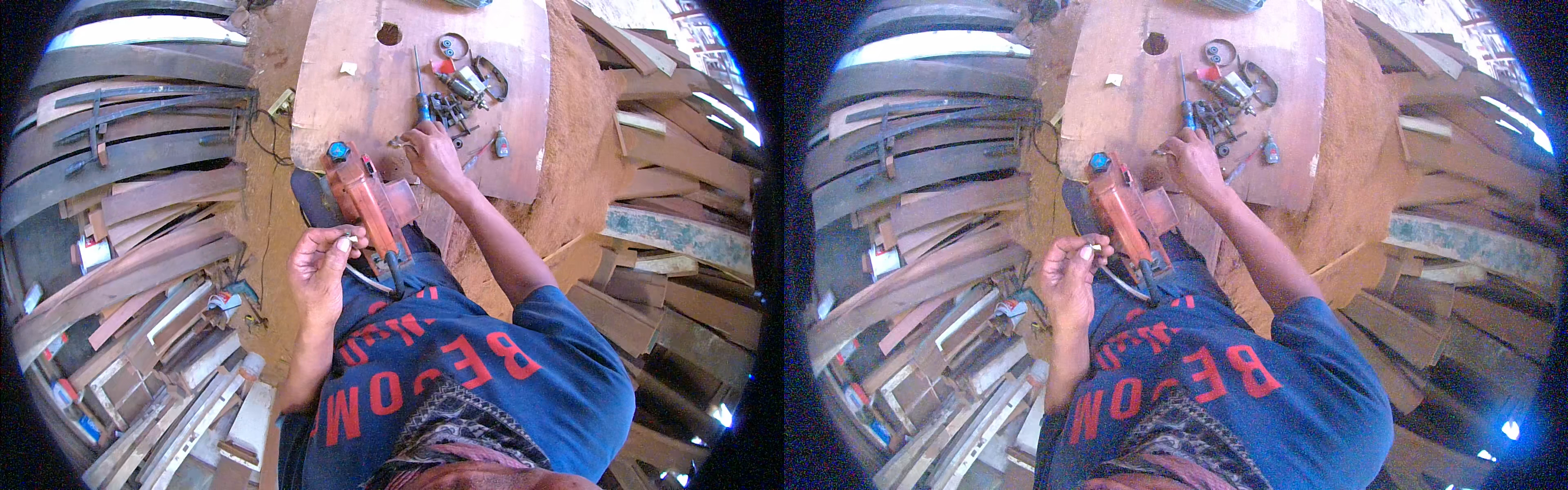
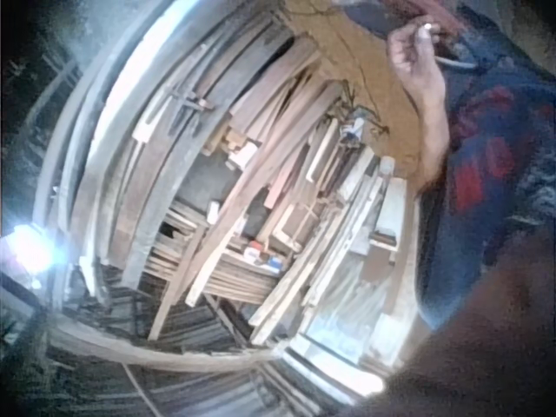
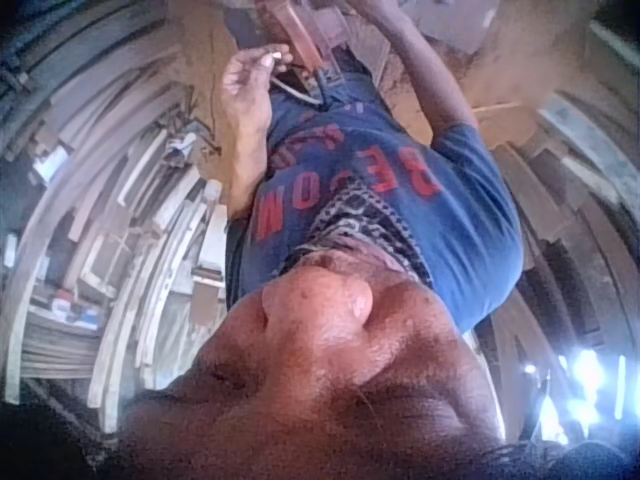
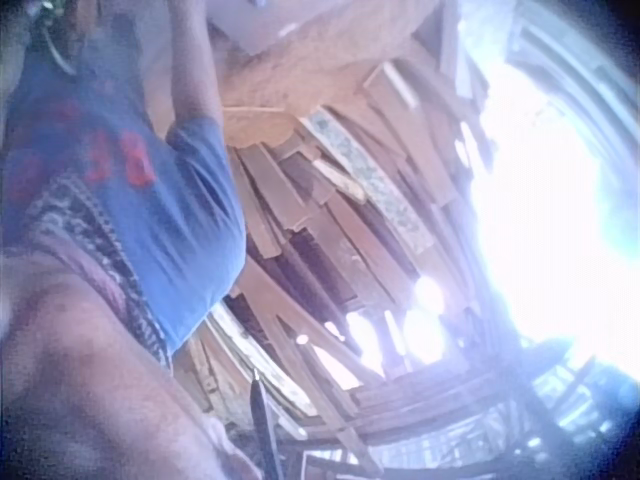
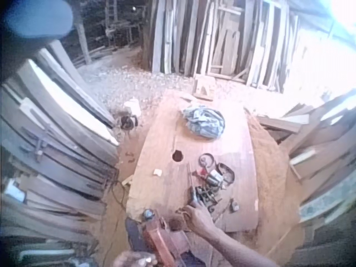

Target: The person walks through a cluttered workshop and approaches a workbench. They pick up a small electrical component and a screwdriver, then proceed to assemble small metal parts onto the component by hand, manipulating wires and screws.

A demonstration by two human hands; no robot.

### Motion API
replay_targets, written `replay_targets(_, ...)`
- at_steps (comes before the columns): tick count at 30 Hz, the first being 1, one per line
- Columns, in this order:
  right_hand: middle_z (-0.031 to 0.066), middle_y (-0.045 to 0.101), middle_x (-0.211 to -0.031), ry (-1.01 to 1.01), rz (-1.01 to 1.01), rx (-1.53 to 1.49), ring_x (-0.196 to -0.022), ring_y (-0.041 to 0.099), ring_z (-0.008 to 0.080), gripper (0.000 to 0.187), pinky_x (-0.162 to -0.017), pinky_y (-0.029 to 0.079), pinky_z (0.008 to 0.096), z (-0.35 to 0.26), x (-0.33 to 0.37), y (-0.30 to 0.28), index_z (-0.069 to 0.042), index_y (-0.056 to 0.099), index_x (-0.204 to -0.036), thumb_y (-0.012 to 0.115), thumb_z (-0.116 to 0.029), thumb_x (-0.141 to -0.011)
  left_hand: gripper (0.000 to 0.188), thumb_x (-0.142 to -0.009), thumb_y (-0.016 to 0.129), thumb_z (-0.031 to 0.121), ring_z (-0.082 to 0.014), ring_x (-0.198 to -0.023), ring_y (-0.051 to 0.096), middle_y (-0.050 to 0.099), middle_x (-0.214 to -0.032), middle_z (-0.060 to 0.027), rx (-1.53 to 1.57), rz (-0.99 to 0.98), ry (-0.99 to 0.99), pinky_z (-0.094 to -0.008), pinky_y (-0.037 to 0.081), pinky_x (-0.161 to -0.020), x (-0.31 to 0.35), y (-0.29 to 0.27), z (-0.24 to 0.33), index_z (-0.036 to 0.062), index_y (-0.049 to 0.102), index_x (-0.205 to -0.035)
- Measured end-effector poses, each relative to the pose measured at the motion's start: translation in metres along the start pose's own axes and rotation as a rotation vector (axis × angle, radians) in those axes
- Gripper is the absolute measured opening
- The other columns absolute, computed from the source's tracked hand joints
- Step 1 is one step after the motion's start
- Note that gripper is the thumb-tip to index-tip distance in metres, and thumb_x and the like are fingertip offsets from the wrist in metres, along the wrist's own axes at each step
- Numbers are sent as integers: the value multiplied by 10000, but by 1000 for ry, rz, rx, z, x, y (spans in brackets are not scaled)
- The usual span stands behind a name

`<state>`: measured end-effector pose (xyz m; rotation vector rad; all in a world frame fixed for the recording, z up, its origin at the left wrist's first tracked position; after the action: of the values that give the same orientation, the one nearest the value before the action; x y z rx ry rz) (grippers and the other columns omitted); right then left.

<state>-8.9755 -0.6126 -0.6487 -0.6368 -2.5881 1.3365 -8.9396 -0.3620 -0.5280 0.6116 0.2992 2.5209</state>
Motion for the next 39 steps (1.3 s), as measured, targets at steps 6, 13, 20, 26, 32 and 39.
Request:
replay_targets(6,113,575,-1002,25,-7,182,-1025,530,329,188,-887,440,461,22,-3,30,-79,725,-995,649,-199,-871,188,-981,609,58,-168,-882,694,724,-1006,-116,132,71,-48,-281,554,-776,1,-3,0,17,641,-1162)
replay_targets(13,96,659,-978,21,104,-175,-968,627,277,154,-832,501,406,7,-2,5,-55,716,-1006,702,-112,-863,197,-1008,557,63,-163,-891,687,715,-1032,-104,118,72,-82,-284,551,-791,-3,-12,-7,12,662,-1166)
replay_targets(20,69,702,-988,210,-185,-909,-898,647,123,158,-801,510,278,-106,26,-72,9,698,-1017,723,-36,-867,192,-999,583,49,-161,-950,675,699,-1097,-97,-39,83,-4,-280,540,-843,-18,3,20,1,666,-1166)
replay_targets(26,88,714,-934,-110,-93,-806,-849,691,187,229,-773,549,330,-156,28,-114,-38,707,-1025,799,-81,-820,204,-965,659,40,-127,-949,643,675,-1068,-52,-121,-39,61,-271,523,-861,-17,24,39,-8,667,-1163)
replay_targets(32,66,701,-961,-46,-196,-955,-852,670,144,234,-738,537,290,-164,35,-110,-28,704,-1049,799,-57,-838,166,-957,678,60,-121,-892,669,694,-1012,-44,100,-17,-81,-258,539,-789,-11,19,33,15,670,-1117)
replay_targets(39,58,696,-971,-82,-184,-993,-876,655,123,179,-757,523,271,-163,36,-105,-37,730,-1030,778,-41,-857,138,-957,678,58,-129,-882,673,694,-1000,-60,110,11,-96,-254,530,-782,-4,17,31,19,670,-1089)
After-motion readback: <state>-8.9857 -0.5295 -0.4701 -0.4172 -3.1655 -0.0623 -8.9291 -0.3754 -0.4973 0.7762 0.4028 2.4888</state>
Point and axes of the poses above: each hand's wrist, its own x-axis away from the middle knuckle, its own y-axis out of the palm, z = x × y, the point moved 8 cm from there along -x, towards the middle knuckle
